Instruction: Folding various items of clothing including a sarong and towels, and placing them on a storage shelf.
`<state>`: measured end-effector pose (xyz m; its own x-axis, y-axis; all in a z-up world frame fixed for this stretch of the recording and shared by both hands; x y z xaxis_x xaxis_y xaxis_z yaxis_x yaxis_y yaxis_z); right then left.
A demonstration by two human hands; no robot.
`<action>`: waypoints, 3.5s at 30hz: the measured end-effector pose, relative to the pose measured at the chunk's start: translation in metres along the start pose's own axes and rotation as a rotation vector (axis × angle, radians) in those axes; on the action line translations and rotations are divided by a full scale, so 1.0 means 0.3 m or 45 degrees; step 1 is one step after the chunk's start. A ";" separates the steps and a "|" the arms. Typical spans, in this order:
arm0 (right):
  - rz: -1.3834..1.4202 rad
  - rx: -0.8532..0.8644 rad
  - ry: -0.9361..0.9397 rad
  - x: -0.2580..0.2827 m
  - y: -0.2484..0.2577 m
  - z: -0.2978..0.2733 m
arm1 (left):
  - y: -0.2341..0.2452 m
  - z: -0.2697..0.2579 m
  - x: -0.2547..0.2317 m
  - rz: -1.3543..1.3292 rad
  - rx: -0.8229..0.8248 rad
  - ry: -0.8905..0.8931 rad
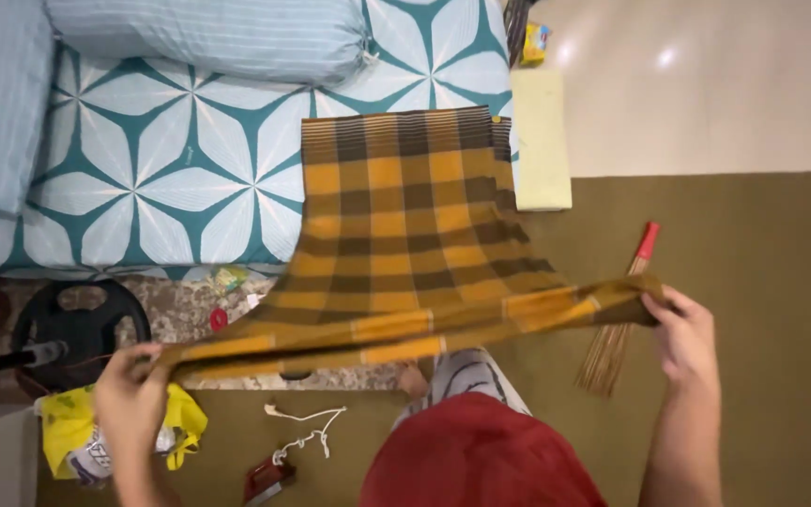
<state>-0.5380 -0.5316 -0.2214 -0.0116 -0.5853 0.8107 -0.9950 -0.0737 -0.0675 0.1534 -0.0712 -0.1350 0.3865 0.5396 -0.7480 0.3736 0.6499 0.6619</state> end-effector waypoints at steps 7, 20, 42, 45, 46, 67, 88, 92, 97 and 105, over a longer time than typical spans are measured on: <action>-0.056 -0.266 -0.145 -0.059 -0.278 0.727 | -0.692 0.633 0.356 -0.473 0.091 0.268; -0.313 -0.510 -0.085 -0.479 -0.829 2.144 | -1.961 1.384 0.820 -0.962 -0.156 0.596; -1.210 -0.518 -0.396 -0.947 -0.842 2.515 | -2.519 1.280 1.251 -0.090 0.519 0.290; -1.365 -0.587 -0.316 -0.906 -0.841 2.522 | -2.456 1.151 1.142 -0.359 0.673 0.508; -1.437 -0.602 -0.237 -0.887 -0.839 2.521 | -2.425 1.083 1.095 -0.522 0.738 0.697; -0.485 0.130 -0.153 -0.561 -1.300 2.024 | -1.552 0.910 0.984 -0.635 -0.147 0.691; -0.796 -0.041 0.107 -0.323 -0.842 1.470 | -1.224 0.395 1.062 -0.471 0.392 0.367; -0.966 0.031 -0.080 -0.434 -0.932 1.592 | -1.301 0.480 1.114 -0.348 0.424 0.292; -1.034 0.143 0.054 -0.557 -1.221 1.951 | -1.550 0.794 1.196 -0.155 0.233 0.545; -1.895 -0.214 -0.053 -0.913 -1.317 2.306 | -1.923 0.713 1.711 0.119 0.119 0.666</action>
<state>-0.0731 -0.9009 -0.8190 0.9949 -0.0822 0.0590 -0.0931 -0.5174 0.8507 0.3164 -0.2837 -0.8903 -0.0411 0.8029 -0.5947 0.4403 0.5489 0.7106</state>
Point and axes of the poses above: each hand's wrist, its own z-axis towards the middle knuckle, its own y-axis out of the back of the hand, x = y × z, the point moved 9 cm from there along z, towards the middle knuckle, and after that the axes turned 14 degrees about -y, right-handed, at the moved point
